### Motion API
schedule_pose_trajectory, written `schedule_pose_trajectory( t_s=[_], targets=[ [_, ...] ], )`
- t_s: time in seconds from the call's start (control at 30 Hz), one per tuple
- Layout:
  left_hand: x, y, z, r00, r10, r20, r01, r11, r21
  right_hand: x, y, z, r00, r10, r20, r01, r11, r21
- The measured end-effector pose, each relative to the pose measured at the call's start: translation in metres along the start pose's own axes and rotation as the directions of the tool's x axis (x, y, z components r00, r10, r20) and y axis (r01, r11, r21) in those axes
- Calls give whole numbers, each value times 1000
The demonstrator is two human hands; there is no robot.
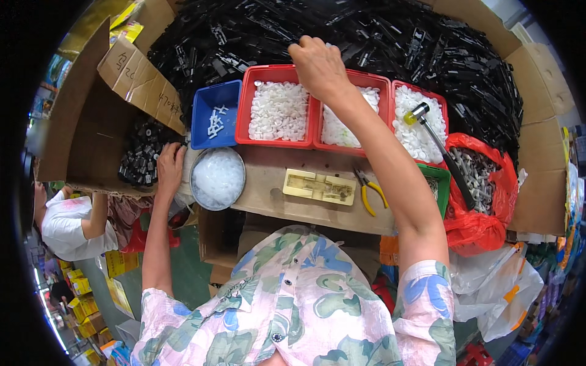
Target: The person repeatedly picks small white plastic pieces from red bins and places them into a wooden jig. They use a hammer to tap the pieces into place and then use pliers to remove the assembled units, placing them into a blue bin. This cycle is repeated continuously throughout the clip.
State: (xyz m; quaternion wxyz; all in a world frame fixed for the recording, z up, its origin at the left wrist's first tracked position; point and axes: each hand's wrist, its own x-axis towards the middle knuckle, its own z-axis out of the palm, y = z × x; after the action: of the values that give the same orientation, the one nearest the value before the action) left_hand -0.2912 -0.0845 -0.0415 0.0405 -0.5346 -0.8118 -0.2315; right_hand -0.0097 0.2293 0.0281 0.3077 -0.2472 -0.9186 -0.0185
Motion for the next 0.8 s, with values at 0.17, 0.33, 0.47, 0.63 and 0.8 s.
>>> schedule_pose_trajectory(
  t_s=[0.17, 0.33, 0.47, 0.63, 0.8],
  targets=[
    [6, -9, 9, 997, -11, -74, 11, 1000, -9, 34, -15, 27, 1000, -1, 3, 2, 989, -150],
    [7, -9, 10, 995, -69, -75, 71, 997, 34, 46, -17, 39, 998, 45, 37, -35, 969, -243],
    [1, -16, 14, 985, -69, -160, 64, 997, -35, 23, -28, -7, 1000, -5, -14, 5, 1000, -16],
    [-3, -4, 5, 985, -121, -121, 123, 992, 7, -71, -58, -79, 984, -63, 165, 12, 955, 298],
    [3, -2, 7, 986, -101, -130, 104, 994, 20, -164, -70, -106, 931, -24, 365, -110, 933, 343]
  ],
)
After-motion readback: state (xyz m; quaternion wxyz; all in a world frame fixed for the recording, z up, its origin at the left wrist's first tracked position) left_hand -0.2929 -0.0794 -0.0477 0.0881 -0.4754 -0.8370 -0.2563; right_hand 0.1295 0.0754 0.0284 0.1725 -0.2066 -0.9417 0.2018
